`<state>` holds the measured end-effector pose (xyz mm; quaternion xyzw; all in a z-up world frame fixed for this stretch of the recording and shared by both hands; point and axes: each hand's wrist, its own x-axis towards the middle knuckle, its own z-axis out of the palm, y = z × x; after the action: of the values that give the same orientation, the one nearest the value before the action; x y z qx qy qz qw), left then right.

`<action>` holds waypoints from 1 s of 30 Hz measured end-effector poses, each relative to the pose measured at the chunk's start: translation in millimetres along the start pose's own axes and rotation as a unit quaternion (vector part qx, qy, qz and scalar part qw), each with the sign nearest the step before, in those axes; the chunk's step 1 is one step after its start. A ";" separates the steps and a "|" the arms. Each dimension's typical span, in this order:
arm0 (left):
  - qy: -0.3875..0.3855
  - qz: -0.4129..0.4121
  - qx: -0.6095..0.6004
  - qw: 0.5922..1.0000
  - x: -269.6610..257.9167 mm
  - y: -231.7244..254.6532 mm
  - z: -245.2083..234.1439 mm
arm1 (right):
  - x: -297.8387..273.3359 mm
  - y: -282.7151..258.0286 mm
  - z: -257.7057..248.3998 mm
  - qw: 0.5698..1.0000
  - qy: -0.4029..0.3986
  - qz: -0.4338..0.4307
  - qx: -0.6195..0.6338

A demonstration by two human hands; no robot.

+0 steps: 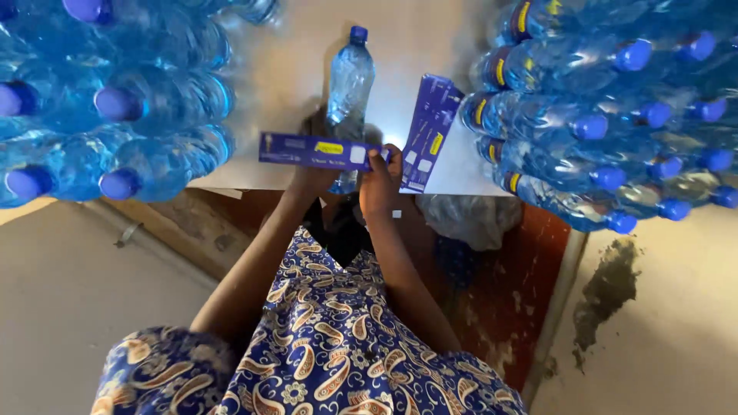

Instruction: Manually applying adhesive labels to plastic water bottles

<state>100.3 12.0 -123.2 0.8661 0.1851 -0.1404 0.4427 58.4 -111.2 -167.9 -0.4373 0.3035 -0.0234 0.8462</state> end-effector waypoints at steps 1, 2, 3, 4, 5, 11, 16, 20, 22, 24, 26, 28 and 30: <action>-0.004 -0.003 0.005 1.000 -13.5 -1.6 -12.3 | 2.8 5.5 -7.0 1.000 0.005 0.004 0.002; -0.023 -0.023 -0.072 0.997 -26.8 -3.0 -24.4 | 5.6 11.2 -14.2 1.000 0.011 -0.007 0.001; -0.045 -0.046 -0.151 0.986 -44.0 -4.2 -33.3 | 5.1 14.6 -27.0 1.000 0.020 -0.019 -0.005; -0.053 -0.052 -0.149 0.986 -49.1 1.2 -36.8 | -1.0 6.5 -29.4 0.999 0.029 -0.016 -0.006; -0.071 -0.073 -0.227 0.968 -50.3 7.4 -41.0 | -3.2 -1.3 -28.9 1.000 0.019 -0.013 -0.008; 0.062 -0.072 -0.359 0.929 -61.8 -34.1 -3.3 | 0.5 3.6 -60.9 0.999 0.014 0.002 -0.045; 0.075 -0.081 -0.350 0.930 -72.6 -17.3 -8.8 | -0.8 12.1 -79.0 0.997 0.033 0.007 -0.074; 0.078 -0.078 -0.367 0.924 -69.8 -11.9 -6.6 | -2.9 3.6 -63.1 0.994 0.045 -0.016 -0.101; 0.073 -0.080 -0.362 0.926 -70.0 -16.7 -4.0 | -3.5 1.3 -60.4 0.994 0.049 -0.015 -0.101; 0.068 -0.087 -0.374 0.921 -71.3 -26.5 0.4 | -3.3 -0.9 -56.3 0.995 0.045 -0.013 -0.092; 0.074 -0.092 -0.374 0.920 -70.2 -20.5 -3.1 | -5.3 -6.4 -48.4 0.995 0.046 -0.010 -0.088; 0.078 -0.096 -0.374 0.919 -70.6 -20.4 -3.4 | -5.6 -8.4 -46.7 0.995 0.048 -0.008 -0.084; 0.071 -0.102 -0.375 0.918 -72.9 -26.6 -2.7 | -5.4 -6.0 -49.4 0.995 0.046 0.000 -0.091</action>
<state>23.6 14.3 -111.0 0.6202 0.3425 -0.0436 0.7044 29.0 -149.2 -182.1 -0.5114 0.3428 -0.0161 0.7879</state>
